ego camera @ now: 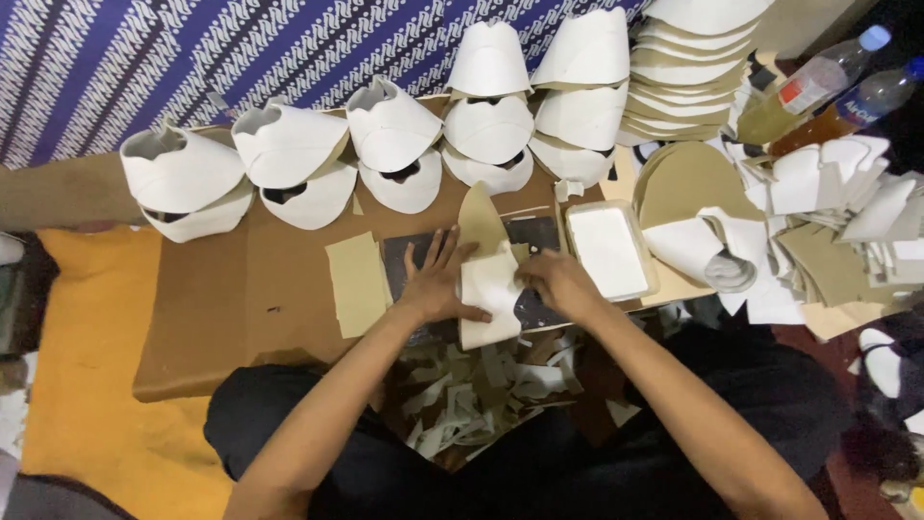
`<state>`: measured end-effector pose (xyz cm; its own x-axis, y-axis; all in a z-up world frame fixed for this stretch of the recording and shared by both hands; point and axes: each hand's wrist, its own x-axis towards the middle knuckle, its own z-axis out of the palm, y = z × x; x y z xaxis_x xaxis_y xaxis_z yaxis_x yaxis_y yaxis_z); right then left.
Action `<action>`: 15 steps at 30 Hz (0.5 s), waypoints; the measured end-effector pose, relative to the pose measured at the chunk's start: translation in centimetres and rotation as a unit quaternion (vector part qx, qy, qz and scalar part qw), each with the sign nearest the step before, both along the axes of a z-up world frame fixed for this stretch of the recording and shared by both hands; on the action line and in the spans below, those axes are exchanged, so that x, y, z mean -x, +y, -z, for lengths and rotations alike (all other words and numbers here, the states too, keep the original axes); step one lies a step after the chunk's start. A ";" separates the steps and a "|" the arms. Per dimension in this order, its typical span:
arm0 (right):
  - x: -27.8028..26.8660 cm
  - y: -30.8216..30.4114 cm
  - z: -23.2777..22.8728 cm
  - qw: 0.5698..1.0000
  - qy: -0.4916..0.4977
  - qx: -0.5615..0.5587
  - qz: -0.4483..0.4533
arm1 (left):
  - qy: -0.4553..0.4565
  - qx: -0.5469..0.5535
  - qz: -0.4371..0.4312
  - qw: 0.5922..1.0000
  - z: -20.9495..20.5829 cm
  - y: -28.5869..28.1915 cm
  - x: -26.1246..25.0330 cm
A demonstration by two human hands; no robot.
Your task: Applying adhesive and assembling white shoe upper components on a workshop table.
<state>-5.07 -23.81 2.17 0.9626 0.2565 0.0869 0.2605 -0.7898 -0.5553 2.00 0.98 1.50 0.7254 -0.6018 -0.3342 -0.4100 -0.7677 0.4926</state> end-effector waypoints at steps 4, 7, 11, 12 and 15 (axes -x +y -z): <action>1.2 -0.3 -0.6 0.999 -0.018 0.047 -0.018 | -0.015 0.002 0.005 1.000 0.2 -0.1 -0.2; -1.4 0.0 0.9 0.996 -0.057 0.068 -0.022 | -0.003 -0.010 0.003 1.000 0.1 -0.2 -0.2; -4.7 1.4 1.1 0.980 -0.129 0.152 -0.014 | -0.005 -0.011 0.001 1.000 0.0 -0.2 -0.1; -5.2 1.3 1.6 0.973 -0.144 0.178 -0.010 | 0.001 -0.004 -0.002 1.000 -0.1 -0.4 -0.1; -3.1 1.6 2.0 0.977 -0.132 0.168 -0.021 | 0.001 -0.005 -0.004 1.000 -0.2 -0.3 -0.1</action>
